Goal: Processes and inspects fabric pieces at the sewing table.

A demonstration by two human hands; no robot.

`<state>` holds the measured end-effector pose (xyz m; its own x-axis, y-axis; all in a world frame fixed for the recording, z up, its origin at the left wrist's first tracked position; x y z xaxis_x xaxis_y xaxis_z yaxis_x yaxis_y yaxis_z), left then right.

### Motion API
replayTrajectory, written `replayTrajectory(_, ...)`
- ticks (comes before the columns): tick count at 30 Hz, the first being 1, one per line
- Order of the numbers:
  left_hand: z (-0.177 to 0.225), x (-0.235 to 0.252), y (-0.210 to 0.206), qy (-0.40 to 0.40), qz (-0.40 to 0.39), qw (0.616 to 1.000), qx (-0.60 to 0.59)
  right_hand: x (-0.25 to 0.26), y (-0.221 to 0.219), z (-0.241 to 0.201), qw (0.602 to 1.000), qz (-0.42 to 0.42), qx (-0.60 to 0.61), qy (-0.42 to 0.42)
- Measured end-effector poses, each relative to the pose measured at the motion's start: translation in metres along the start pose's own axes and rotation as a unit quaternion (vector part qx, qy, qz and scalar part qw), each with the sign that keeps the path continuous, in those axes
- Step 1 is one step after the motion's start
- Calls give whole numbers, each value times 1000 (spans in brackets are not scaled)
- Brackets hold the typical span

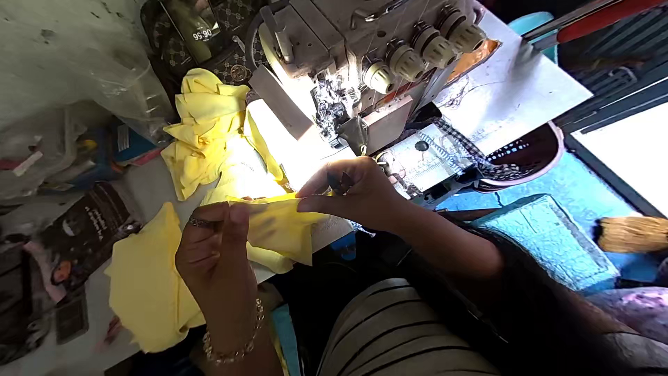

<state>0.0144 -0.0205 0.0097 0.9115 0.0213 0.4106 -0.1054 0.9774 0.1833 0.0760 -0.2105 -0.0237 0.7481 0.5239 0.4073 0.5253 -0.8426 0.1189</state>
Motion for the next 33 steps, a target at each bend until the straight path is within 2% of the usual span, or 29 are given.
replayTrajectory(10,-8,-5,6,5,31,999,-5,0,-10,5,996,-48,-66,-18)
replayTrajectory(15,9,-8,35,-41,87,990,100,5,-37,-1,995,-76,-67,-16)
replayTrajectory(18,30,11,40,-81,60,980,174,-2,-38,-20,998,-46,-1,33)
replayTrajectory(19,33,20,33,-84,30,977,196,-9,-33,-20,999,-34,23,27)
replayTrajectory(21,23,38,1,-61,-58,967,239,-32,-21,-4,997,2,61,-42)
replayTrajectory(24,-26,49,-59,-11,-135,939,317,-72,-5,40,964,82,139,-210)
replayTrajectory(25,-39,50,-75,-22,-139,931,338,-82,-1,48,953,101,156,-238)
replayTrajectory(28,-55,46,-99,-59,-137,920,363,-96,3,54,940,130,178,-260)
replayTrajectory(33,-51,49,-104,-94,-125,907,392,-97,9,53,937,135,207,-247)
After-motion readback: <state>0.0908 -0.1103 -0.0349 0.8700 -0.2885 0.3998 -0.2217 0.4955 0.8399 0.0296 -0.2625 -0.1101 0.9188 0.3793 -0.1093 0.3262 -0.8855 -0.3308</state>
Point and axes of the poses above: each hand's wrist, its own x-axis towards the middle knuckle, its own y-axis out of the back of the hand, z = x × y, the point moved 5 cm from there along x, towards the middle knuckle, and after that the axes turned 10 degrees about -z, right-handed, at the moved point
